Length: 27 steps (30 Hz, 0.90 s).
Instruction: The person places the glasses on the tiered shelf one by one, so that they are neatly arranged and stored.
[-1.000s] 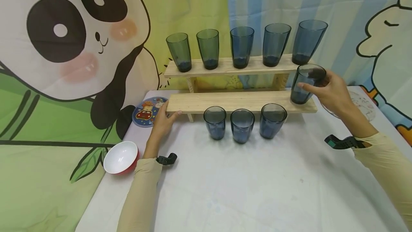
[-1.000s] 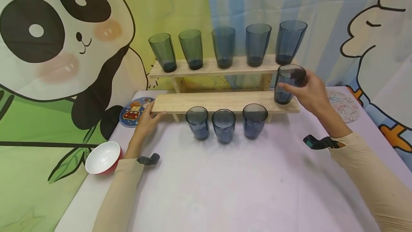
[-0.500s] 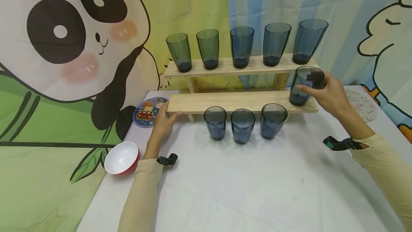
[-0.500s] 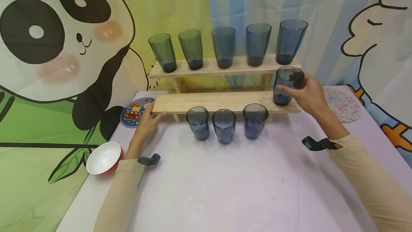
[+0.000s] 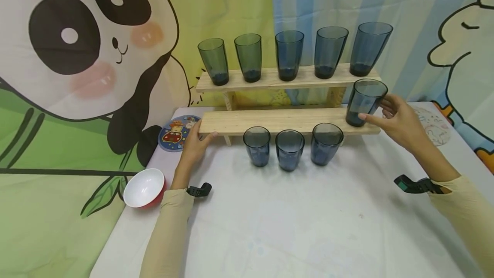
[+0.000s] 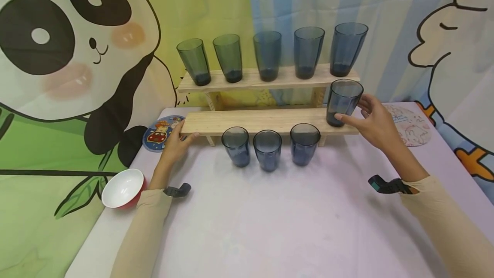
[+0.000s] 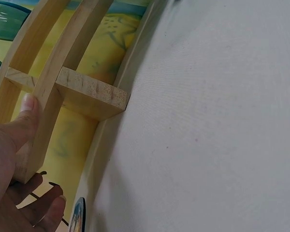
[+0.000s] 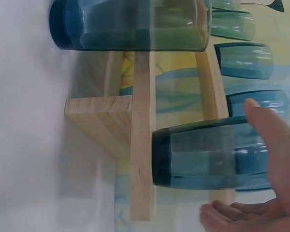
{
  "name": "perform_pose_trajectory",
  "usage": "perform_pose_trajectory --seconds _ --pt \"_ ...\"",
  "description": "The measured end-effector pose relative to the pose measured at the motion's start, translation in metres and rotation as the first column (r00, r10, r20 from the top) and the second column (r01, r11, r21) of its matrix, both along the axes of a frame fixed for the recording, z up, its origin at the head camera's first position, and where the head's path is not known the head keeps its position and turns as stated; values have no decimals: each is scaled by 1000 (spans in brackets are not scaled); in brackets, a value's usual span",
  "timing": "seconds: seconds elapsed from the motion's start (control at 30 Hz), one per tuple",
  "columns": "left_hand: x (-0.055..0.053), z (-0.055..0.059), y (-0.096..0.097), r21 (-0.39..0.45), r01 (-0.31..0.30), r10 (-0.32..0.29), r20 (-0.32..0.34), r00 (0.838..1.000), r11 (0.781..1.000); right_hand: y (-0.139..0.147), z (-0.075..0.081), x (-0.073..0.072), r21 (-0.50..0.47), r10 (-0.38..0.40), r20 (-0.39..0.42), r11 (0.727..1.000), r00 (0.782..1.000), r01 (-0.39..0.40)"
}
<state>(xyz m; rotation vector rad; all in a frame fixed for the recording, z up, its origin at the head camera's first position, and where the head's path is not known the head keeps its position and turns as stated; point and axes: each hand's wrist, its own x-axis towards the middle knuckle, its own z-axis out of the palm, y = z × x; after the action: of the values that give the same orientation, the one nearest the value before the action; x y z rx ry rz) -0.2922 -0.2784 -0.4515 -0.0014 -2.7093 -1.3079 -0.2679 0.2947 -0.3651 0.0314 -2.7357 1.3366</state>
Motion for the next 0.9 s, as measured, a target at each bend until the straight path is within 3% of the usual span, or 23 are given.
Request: perform_pose_trajectory --seconds 0.17,0.3,0.53,0.9 --pt "-1 1 0 -4 -5 5 -1 1000 1000 1 3 22 54 36 136 998 990 -44" --pt "-1 1 1 -4 3 -3 -3 1000 1000 -10 -2 38 30 98 174 994 980 -105" --pt "-1 -1 0 0 1 -1 0 1000 1000 -49 -24 49 -75 214 82 975 973 -208" --pt "0 0 -1 1 4 -4 -11 1000 1000 -87 -60 42 -129 218 -47 966 975 -222"
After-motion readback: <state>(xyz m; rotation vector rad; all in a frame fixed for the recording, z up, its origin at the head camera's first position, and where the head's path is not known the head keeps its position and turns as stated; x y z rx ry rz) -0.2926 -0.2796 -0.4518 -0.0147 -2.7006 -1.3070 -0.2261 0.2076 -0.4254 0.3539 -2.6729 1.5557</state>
